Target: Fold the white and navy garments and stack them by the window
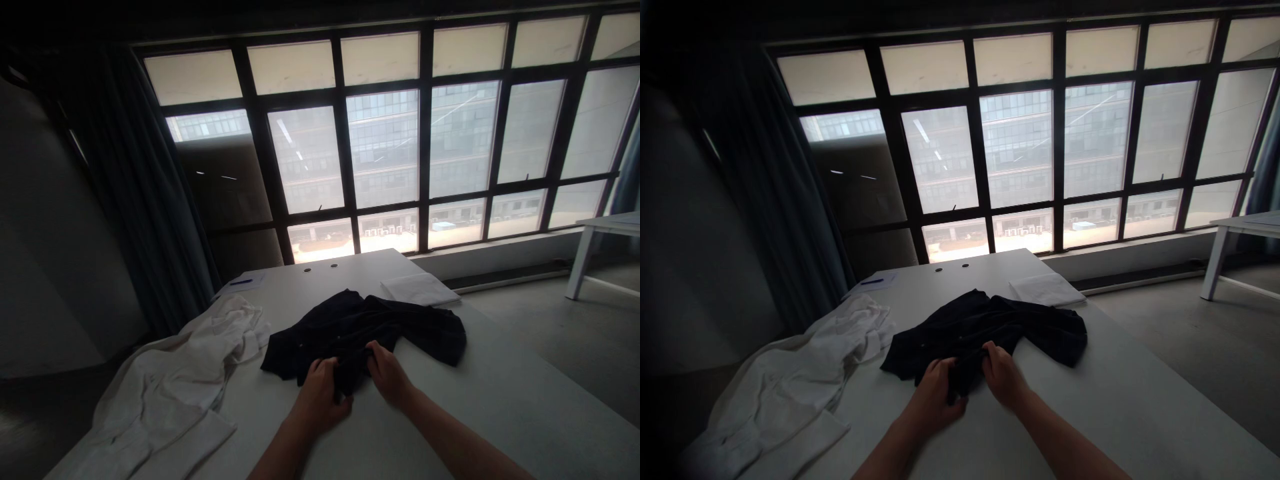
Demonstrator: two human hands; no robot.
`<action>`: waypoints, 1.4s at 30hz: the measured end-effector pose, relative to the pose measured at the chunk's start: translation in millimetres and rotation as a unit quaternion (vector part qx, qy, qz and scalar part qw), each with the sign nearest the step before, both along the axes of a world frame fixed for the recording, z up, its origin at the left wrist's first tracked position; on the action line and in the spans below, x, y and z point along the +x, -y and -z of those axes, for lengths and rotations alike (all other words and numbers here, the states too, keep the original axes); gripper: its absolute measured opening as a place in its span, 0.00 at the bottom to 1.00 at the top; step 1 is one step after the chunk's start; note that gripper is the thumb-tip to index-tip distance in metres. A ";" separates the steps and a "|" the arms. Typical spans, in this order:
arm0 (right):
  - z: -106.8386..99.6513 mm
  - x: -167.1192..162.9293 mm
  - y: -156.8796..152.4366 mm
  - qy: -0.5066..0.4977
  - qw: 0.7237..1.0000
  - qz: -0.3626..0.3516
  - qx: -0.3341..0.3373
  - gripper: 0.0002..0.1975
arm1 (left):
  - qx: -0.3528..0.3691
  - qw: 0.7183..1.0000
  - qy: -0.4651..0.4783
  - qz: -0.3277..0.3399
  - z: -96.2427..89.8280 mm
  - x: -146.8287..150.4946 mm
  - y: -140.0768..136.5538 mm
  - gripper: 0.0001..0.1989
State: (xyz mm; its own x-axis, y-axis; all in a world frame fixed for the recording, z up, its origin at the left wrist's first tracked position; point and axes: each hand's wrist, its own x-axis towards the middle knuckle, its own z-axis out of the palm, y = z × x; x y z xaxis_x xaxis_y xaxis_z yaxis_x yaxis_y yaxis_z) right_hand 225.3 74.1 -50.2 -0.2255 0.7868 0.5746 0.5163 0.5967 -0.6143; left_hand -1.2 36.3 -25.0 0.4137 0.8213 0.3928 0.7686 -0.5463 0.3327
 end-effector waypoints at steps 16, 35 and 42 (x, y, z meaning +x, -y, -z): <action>0.0 4.1 1.6 -0.058 0.992 0.014 0.111 0.20 | 0.060 0.992 0.077 0.084 -5.0 -19.3 -9.9 0.19; 3.6 14.4 -11.0 -0.077 0.994 0.061 -0.038 0.24 | -0.426 0.884 0.042 0.190 -37.8 -15.4 -0.5 0.20; 7.6 13.8 -15.3 -0.057 0.993 0.101 -0.021 0.24 | -0.503 0.837 0.170 0.136 -26.2 -22.8 -6.2 0.27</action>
